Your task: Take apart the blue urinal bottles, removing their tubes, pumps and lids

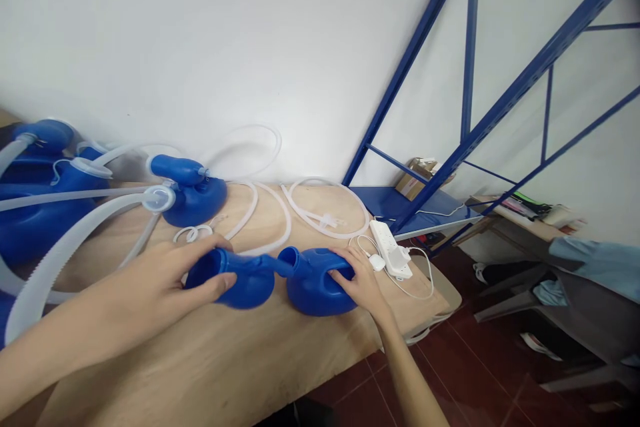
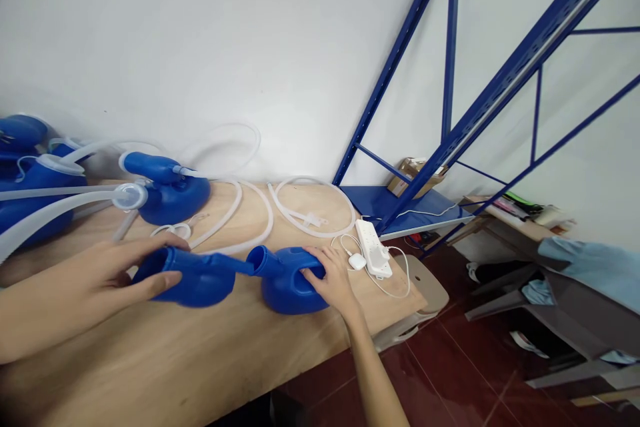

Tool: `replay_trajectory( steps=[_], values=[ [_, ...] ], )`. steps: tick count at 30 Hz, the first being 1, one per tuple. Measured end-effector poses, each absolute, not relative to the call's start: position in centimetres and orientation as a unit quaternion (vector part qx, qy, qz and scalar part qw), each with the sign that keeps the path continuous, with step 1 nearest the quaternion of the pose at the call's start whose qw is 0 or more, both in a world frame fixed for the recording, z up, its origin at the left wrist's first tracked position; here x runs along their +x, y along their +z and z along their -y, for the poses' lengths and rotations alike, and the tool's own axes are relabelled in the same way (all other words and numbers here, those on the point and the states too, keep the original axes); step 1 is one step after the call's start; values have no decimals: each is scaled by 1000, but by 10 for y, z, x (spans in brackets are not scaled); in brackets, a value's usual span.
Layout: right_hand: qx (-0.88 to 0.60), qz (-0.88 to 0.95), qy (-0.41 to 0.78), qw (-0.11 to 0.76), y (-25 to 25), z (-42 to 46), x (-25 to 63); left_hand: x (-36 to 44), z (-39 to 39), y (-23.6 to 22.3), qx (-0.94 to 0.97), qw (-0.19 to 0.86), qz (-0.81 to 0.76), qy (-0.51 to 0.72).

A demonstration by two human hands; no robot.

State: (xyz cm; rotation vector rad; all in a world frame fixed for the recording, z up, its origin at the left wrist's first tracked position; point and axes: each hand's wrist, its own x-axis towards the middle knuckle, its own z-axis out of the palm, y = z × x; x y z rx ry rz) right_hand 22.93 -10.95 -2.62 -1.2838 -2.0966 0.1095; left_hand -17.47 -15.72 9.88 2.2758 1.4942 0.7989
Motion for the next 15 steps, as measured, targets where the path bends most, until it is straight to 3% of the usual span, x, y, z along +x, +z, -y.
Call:
replay_trajectory(
  steps=[7,15],
  values=[
    [-493,800,40,339,-27,109,230,-158,143,97,785,213,-488,317],
    [-488,793,46,362,-33,110,225,-139,139,74,843,81,-373,379]
  ],
)
